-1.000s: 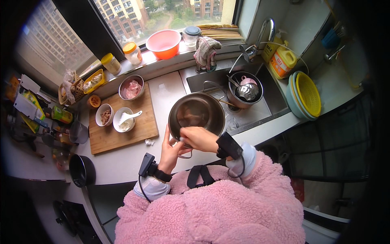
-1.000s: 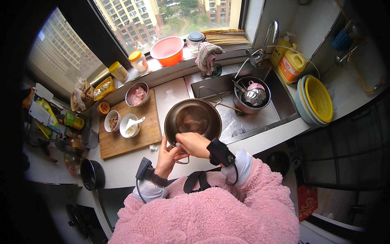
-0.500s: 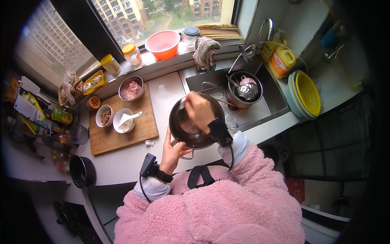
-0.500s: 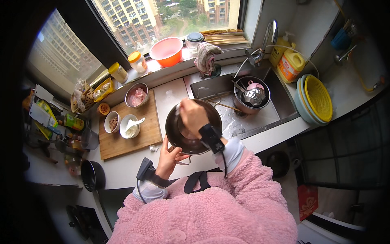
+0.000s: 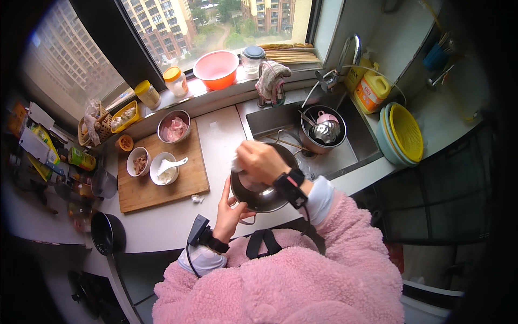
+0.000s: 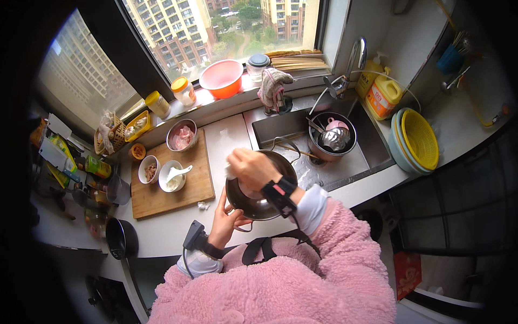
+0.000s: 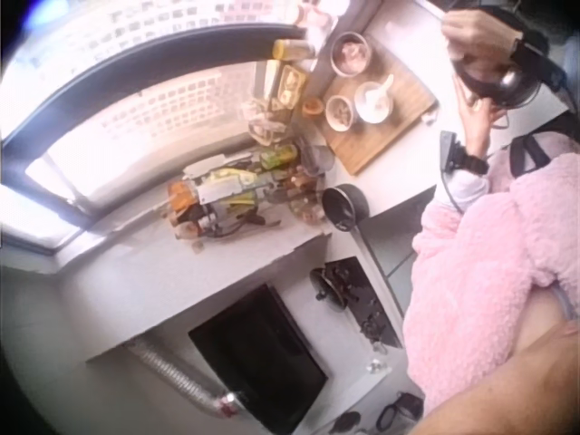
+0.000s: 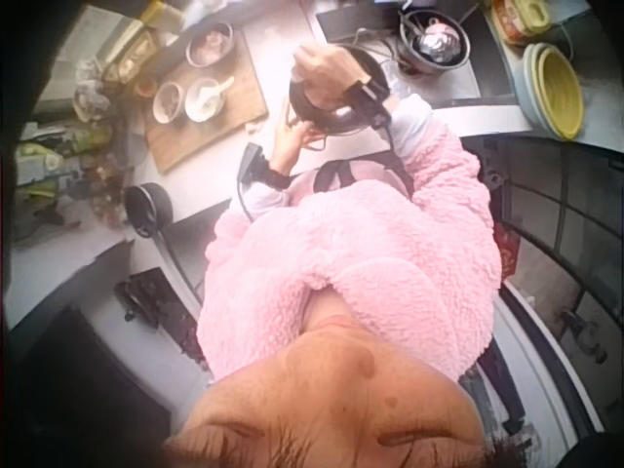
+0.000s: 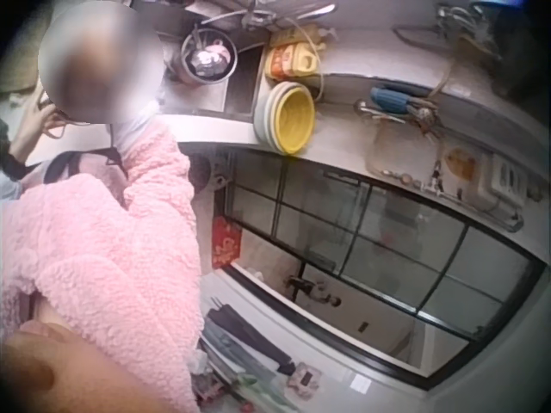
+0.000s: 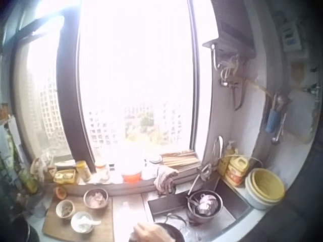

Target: The person pets a dog, then walks to the kitchen and wipes a metal bowl with a cloth. They open the refrigerator, take out three eggs, and crack each egg into the bowl, discarding the shells. The person then picks up a whisk from a utensil holder.

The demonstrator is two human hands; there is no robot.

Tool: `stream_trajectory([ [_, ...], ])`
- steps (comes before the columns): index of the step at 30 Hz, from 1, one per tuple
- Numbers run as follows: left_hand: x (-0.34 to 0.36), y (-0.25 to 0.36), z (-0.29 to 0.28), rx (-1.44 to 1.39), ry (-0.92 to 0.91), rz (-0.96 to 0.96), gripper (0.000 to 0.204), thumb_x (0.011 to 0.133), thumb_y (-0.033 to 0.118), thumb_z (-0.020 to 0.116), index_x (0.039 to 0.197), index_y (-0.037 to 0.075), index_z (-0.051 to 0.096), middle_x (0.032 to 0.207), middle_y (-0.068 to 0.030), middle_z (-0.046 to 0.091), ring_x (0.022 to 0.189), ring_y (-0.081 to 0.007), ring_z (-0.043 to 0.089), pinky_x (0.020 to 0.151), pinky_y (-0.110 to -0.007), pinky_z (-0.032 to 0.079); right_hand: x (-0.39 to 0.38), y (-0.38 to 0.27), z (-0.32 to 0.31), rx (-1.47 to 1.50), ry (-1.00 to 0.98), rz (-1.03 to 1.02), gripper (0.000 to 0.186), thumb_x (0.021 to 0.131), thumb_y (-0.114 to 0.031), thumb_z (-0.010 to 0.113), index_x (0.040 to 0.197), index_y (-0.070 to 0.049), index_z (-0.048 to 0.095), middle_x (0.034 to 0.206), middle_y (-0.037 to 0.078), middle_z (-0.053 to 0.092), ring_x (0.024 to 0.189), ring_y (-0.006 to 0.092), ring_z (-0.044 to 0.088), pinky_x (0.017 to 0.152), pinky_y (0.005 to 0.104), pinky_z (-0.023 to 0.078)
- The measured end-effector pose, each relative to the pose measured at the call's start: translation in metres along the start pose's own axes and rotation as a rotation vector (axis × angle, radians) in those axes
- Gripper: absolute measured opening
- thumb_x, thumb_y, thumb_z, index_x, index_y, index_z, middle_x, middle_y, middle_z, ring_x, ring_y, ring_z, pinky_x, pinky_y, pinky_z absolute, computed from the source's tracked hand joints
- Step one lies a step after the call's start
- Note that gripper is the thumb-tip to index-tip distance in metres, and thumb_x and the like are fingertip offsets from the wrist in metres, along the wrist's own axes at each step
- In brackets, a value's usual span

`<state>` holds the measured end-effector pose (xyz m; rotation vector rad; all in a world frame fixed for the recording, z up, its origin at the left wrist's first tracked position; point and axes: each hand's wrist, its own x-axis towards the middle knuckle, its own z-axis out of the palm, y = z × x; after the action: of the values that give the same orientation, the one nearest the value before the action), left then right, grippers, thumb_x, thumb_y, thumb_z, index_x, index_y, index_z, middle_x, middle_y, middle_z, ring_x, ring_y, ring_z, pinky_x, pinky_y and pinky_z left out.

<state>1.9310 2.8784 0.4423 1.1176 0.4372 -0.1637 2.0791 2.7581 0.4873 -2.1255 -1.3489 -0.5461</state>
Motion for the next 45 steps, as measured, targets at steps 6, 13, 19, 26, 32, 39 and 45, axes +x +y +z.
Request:
stream_trajectory([
  [6, 0.002, 0.01, -0.011, -0.003, 0.084, 0.079, 0.089, 0.08, -0.013, 0.045, 0.149, 0.026, 0.005, 0.115, -0.0181, 0.05, 0.079, -0.0225, 0.066, 0.064, -0.032, 0.06, -0.041, 0.047, -0.035, -0.291, -0.061, 0.111, 0.015, 0.069, -0.009, 0.061, 0.082, -0.008, 0.053, 0.08, 0.006, 0.052, 0.078, 0.0238, 0.054, 0.068, 0.0332, 0.047],
  [13, 0.011, 0.006, -0.012, -0.042, 0.153, 0.188, 0.088, 0.081, -0.014, 0.044, 0.149, 0.027, 0.006, 0.117, -0.0186, 0.05, 0.079, -0.0218, 0.065, 0.063, -0.031, 0.06, -0.069, -0.017, 0.002, -0.052, -0.386, 0.096, 0.015, 0.068, -0.013, 0.064, 0.08, -0.011, 0.055, 0.077, 0.005, 0.057, 0.076, 0.0242, 0.058, 0.065, 0.0358, 0.045],
  [19, 0.009, 0.003, -0.003, -0.076, 0.105, 0.128, 0.085, 0.083, -0.013, 0.044, 0.149, 0.024, 0.005, 0.12, -0.018, 0.049, 0.082, -0.0208, 0.064, 0.065, -0.032, 0.06, -0.048, -0.036, 0.028, 0.206, -0.391, 0.378, 0.009, 0.077, -0.014, 0.062, 0.085, -0.01, 0.061, 0.078, 0.011, 0.065, 0.076, 0.0293, 0.066, 0.064, 0.0404, 0.052],
  [26, -0.007, 0.011, 0.003, 0.017, 0.077, 0.2, 0.089, 0.079, -0.014, 0.045, 0.149, 0.024, 0.006, 0.123, -0.0164, 0.047, 0.084, -0.0187, 0.063, 0.066, -0.029, 0.06, -0.039, 0.004, 0.033, -0.22, -0.358, 0.678, 0.022, 0.07, -0.01, 0.069, 0.09, -0.006, 0.063, 0.074, 0.015, 0.066, 0.071, 0.0345, 0.066, 0.061, 0.0431, 0.053],
  [32, -0.019, 0.008, 0.005, 0.128, 0.046, 0.313, 0.087, 0.077, -0.015, 0.045, 0.149, 0.02, 0.01, 0.131, -0.0176, 0.044, 0.094, -0.0242, 0.063, 0.067, -0.028, 0.06, -0.031, -0.017, 0.075, -0.045, -0.311, 0.152, 0.019, 0.076, -0.01, 0.057, 0.091, -0.004, 0.067, 0.091, 0.017, 0.065, 0.081, 0.0334, 0.063, 0.071, 0.041, 0.051],
  [39, -0.012, 0.017, -0.014, 0.089, 0.044, 0.313, 0.087, 0.076, -0.015, 0.044, 0.149, 0.019, 0.012, 0.134, -0.0174, 0.041, 0.098, -0.0237, 0.061, 0.067, -0.028, 0.06, -0.052, -0.03, 0.063, -0.203, -0.643, 0.525, 0.019, 0.078, -0.013, 0.055, 0.088, -0.006, 0.07, 0.096, 0.013, 0.065, 0.085, 0.0279, 0.065, 0.063, 0.039, 0.054],
  [45, -0.01, 0.011, -0.003, 0.086, 0.017, 0.356, 0.084, 0.08, -0.015, 0.043, 0.149, 0.02, 0.009, 0.119, -0.0147, 0.052, 0.083, -0.0224, 0.066, 0.064, -0.031, 0.06, -0.071, -0.017, 0.058, -0.043, -0.457, 0.673, 0.022, 0.072, -0.011, 0.058, 0.092, -0.006, 0.067, 0.1, 0.017, 0.062, 0.09, 0.0304, 0.06, 0.07, 0.0389, 0.052],
])
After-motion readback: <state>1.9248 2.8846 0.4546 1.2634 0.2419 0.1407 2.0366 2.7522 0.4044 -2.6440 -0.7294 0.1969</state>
